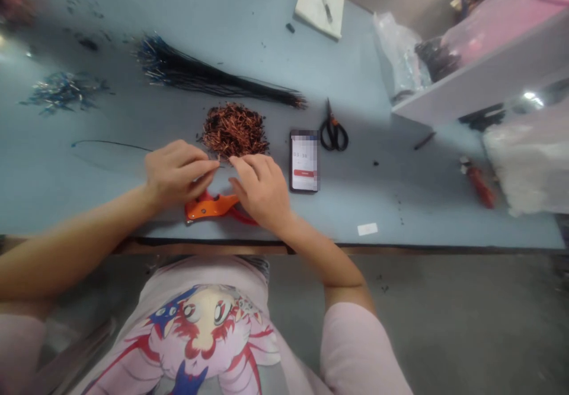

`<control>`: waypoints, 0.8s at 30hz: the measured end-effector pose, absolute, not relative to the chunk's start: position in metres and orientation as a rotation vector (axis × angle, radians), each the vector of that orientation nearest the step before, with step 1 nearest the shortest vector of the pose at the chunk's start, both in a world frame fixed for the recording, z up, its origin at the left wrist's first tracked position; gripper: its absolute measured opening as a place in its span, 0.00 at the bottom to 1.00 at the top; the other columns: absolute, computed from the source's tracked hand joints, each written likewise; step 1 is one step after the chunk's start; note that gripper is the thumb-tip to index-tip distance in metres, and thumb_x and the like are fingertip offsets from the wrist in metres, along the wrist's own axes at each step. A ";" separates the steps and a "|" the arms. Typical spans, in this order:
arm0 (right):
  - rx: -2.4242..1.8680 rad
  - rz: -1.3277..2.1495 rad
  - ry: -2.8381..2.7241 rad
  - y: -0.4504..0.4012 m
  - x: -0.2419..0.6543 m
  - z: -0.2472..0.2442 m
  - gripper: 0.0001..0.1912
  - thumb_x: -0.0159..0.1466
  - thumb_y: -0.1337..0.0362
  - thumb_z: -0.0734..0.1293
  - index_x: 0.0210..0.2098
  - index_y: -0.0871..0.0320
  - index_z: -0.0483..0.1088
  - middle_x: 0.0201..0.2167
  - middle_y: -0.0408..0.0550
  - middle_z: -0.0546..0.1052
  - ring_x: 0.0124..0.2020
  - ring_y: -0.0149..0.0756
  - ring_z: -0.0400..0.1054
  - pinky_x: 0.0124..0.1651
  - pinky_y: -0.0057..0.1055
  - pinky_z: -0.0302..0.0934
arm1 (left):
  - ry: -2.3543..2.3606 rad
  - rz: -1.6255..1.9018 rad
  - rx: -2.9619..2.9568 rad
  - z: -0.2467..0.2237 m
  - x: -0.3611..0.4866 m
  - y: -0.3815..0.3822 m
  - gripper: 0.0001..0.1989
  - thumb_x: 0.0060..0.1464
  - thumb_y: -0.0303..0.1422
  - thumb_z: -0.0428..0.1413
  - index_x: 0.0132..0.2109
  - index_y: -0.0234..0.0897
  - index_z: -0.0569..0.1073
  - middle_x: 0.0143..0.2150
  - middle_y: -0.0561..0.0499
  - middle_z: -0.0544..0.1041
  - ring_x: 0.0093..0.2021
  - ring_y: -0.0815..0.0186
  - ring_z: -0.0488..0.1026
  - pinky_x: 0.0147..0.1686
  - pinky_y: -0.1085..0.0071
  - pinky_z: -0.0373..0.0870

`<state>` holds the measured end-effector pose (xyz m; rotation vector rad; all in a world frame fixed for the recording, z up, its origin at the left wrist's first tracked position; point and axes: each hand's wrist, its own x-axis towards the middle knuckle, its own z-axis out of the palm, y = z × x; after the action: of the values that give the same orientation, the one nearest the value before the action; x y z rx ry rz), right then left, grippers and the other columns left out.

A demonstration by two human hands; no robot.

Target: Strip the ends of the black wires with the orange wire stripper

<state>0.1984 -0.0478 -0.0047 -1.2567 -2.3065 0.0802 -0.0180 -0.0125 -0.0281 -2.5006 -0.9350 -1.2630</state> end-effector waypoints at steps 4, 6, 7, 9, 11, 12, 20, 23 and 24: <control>-1.258 0.006 -2.347 -0.043 0.190 -0.005 0.14 0.73 0.67 0.57 0.40 0.55 0.74 0.37 0.52 0.78 0.40 0.43 0.69 0.46 0.41 0.66 | -0.888 -1.232 -2.581 -0.026 -0.016 -0.016 0.07 0.61 0.28 0.55 0.35 0.40 0.75 0.32 0.53 0.79 0.31 0.66 0.70 0.28 0.69 0.63; -1.249 0.031 -2.347 -0.043 0.188 -0.004 0.14 0.73 0.67 0.57 0.37 0.55 0.73 0.35 0.52 0.78 0.39 0.42 0.69 0.44 0.41 0.65 | -0.875 -1.191 -2.664 -0.023 -0.016 -0.016 0.08 0.61 0.27 0.53 0.35 0.40 0.74 0.32 0.53 0.78 0.30 0.67 0.70 0.26 0.69 0.61; -1.241 0.055 -2.336 -0.042 0.189 -0.003 0.13 0.73 0.67 0.57 0.37 0.55 0.72 0.36 0.52 0.78 0.39 0.42 0.69 0.45 0.41 0.64 | -0.860 -1.167 -2.702 -0.022 -0.017 -0.015 0.08 0.60 0.27 0.52 0.34 0.40 0.73 0.31 0.53 0.77 0.30 0.67 0.70 0.25 0.69 0.59; -1.236 0.075 -2.268 -0.038 0.198 0.000 0.12 0.72 0.66 0.58 0.37 0.55 0.71 0.36 0.53 0.78 0.40 0.43 0.70 0.45 0.42 0.64 | -0.851 -1.122 -2.720 -0.020 -0.020 -0.012 0.08 0.59 0.27 0.51 0.33 0.39 0.72 0.29 0.53 0.75 0.28 0.67 0.68 0.23 0.68 0.56; -1.277 0.024 -2.117 -0.030 0.214 0.005 0.11 0.72 0.65 0.59 0.37 0.56 0.71 0.35 0.53 0.77 0.40 0.43 0.70 0.44 0.41 0.65 | -0.952 -1.121 -2.656 -0.019 -0.027 -0.004 0.08 0.58 0.26 0.51 0.30 0.40 0.70 0.27 0.53 0.73 0.27 0.67 0.67 0.22 0.67 0.55; -1.310 -0.041 -2.001 -0.025 0.223 0.007 0.11 0.71 0.65 0.59 0.37 0.56 0.72 0.34 0.52 0.77 0.37 0.42 0.70 0.41 0.39 0.65 | -1.049 -1.159 -2.605 -0.020 -0.031 0.000 0.09 0.57 0.26 0.52 0.29 0.40 0.69 0.27 0.53 0.73 0.27 0.67 0.67 0.23 0.67 0.55; -1.402 0.127 -2.227 0.005 0.233 -0.012 0.19 0.67 0.72 0.59 0.49 0.56 0.78 0.44 0.54 0.82 0.47 0.45 0.75 0.52 0.44 0.70 | -1.357 -1.595 -2.396 -0.024 -0.038 0.011 0.05 0.61 0.27 0.56 0.37 0.42 0.75 0.27 0.53 0.73 0.30 0.66 0.70 0.29 0.66 0.63; -1.420 0.202 -2.264 0.005 0.223 -0.022 0.19 0.67 0.74 0.58 0.49 0.59 0.78 0.50 0.55 0.82 0.51 0.46 0.75 0.57 0.46 0.69 | -1.390 -1.577 -2.388 -0.025 -0.032 0.005 0.05 0.61 0.29 0.56 0.37 0.41 0.76 0.27 0.53 0.74 0.29 0.66 0.70 0.30 0.67 0.64; -1.433 0.213 -2.240 0.003 0.222 -0.024 0.16 0.68 0.72 0.60 0.46 0.59 0.79 0.49 0.55 0.82 0.51 0.46 0.75 0.57 0.47 0.69 | -1.412 -1.557 -2.391 -0.026 -0.031 0.004 0.06 0.61 0.29 0.55 0.37 0.41 0.76 0.28 0.52 0.74 0.29 0.66 0.70 0.30 0.67 0.64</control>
<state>0.2221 0.0028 -0.0238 -1.4331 -2.2403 0.2133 -0.0305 0.0042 -0.0256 -2.3914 -1.4121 -1.5570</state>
